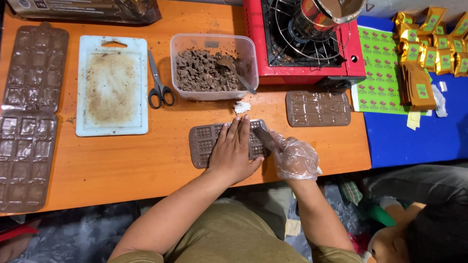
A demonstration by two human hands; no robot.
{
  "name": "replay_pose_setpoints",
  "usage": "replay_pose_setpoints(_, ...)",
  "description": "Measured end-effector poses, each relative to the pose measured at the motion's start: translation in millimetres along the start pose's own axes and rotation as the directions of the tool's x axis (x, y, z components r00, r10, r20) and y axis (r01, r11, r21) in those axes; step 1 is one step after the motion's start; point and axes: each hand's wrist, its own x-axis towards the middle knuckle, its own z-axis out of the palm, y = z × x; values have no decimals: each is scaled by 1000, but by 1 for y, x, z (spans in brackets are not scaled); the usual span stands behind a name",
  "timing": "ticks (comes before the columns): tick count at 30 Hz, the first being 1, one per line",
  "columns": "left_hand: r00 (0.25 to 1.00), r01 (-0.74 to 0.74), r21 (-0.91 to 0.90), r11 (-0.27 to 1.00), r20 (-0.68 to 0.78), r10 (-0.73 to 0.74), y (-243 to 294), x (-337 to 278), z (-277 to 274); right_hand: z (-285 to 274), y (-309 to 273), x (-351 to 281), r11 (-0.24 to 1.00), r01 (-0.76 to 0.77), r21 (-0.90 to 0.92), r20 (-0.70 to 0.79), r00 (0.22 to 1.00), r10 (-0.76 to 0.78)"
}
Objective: Leveling and smoothing chocolate pieces into a grid-shaped mold using a small metal scraper and gloved hands.
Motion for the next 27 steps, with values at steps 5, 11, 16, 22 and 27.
replay_pose_setpoints(5,1000,0,-8,1000,20,0,-1,1,2,3,15,-6,999,-33,-16,13,999,33)
replay_pose_setpoints(11,1000,2,45,999,24,-3,-1,2,4,33,29,-14,1000,19,8,-66,998,-18)
replay_pose_setpoints(16,999,17,51,999,38,-19,-1,3,5,40,33,-10,998,41,-38,-105,993,-45)
replay_pose_setpoints(22,999,18,61,998,31,-20,-1,3,4,38,25,-15,999,37,-9,-120,992,-38)
replay_pose_setpoints(27,1000,14,83,996,26,-16,-2,3,6,40,13,-23,999,47,-10,-122,991,-48)
